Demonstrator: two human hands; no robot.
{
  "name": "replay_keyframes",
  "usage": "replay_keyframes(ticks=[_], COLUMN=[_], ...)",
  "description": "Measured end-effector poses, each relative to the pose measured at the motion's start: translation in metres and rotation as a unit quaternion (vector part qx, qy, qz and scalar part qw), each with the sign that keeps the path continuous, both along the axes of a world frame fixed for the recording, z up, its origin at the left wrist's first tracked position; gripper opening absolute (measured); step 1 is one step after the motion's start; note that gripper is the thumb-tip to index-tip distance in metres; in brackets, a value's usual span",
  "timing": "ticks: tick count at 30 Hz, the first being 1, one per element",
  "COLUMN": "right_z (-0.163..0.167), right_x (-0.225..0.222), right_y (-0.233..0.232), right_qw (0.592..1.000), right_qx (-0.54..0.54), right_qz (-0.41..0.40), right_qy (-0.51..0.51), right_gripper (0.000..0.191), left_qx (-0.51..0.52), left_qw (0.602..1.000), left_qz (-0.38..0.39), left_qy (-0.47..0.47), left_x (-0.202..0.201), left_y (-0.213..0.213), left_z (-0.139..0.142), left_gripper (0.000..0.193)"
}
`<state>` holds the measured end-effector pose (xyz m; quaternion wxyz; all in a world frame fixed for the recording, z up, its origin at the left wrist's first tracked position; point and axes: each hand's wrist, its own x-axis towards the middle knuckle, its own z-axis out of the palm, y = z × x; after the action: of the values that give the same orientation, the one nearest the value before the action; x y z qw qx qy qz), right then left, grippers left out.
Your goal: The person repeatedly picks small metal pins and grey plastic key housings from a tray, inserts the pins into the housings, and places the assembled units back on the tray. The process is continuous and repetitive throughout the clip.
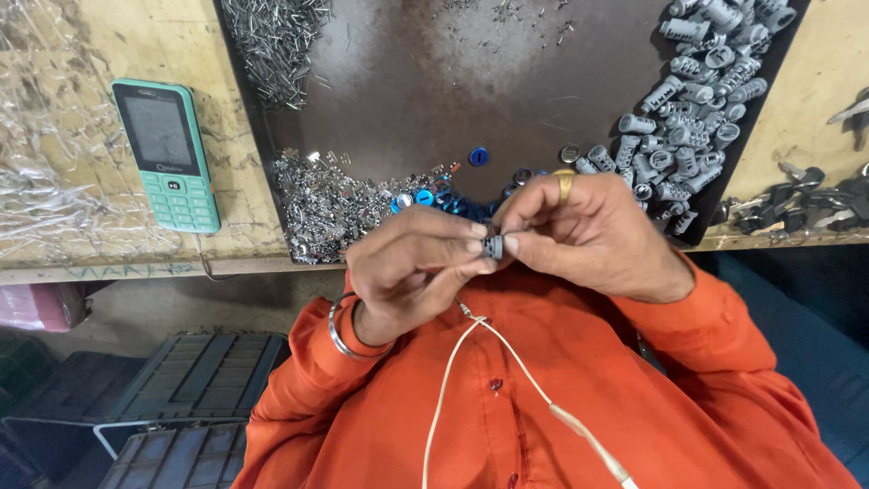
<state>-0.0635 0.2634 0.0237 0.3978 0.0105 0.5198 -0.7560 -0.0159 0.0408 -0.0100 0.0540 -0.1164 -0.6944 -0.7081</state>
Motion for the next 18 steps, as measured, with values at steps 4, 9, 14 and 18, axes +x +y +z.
replay_keyframes(ticks=[4,9,14,18], right_z=[0.011,0.017,0.023,0.023], right_x=[0.0,-0.007,-0.02,-0.018], right_y=[-0.009,-0.015,-0.011,-0.011], right_qw=[0.922,0.914,0.82,0.742], right_qx=[0.194,0.183,0.245,0.272], right_qz=[-0.027,-0.128,-0.081,0.005], right_qy=[0.334,0.339,0.51,0.613], right_gripper=[0.01,0.016,0.021,0.026], left_qx=[-0.062,-0.08,-0.001,0.22], left_qw=[0.997,0.99,0.998,0.953], left_qz=[0.026,0.073,-0.011,-0.07], left_qy=[0.046,0.095,-0.059,-0.199], left_x=[-0.016,-0.035,-0.024,-0.02], left_y=[0.002,0.011,0.012,0.008], left_z=[0.016,0.014,0.005,-0.004], left_gripper=[0.022,0.023,0.025,0.022])
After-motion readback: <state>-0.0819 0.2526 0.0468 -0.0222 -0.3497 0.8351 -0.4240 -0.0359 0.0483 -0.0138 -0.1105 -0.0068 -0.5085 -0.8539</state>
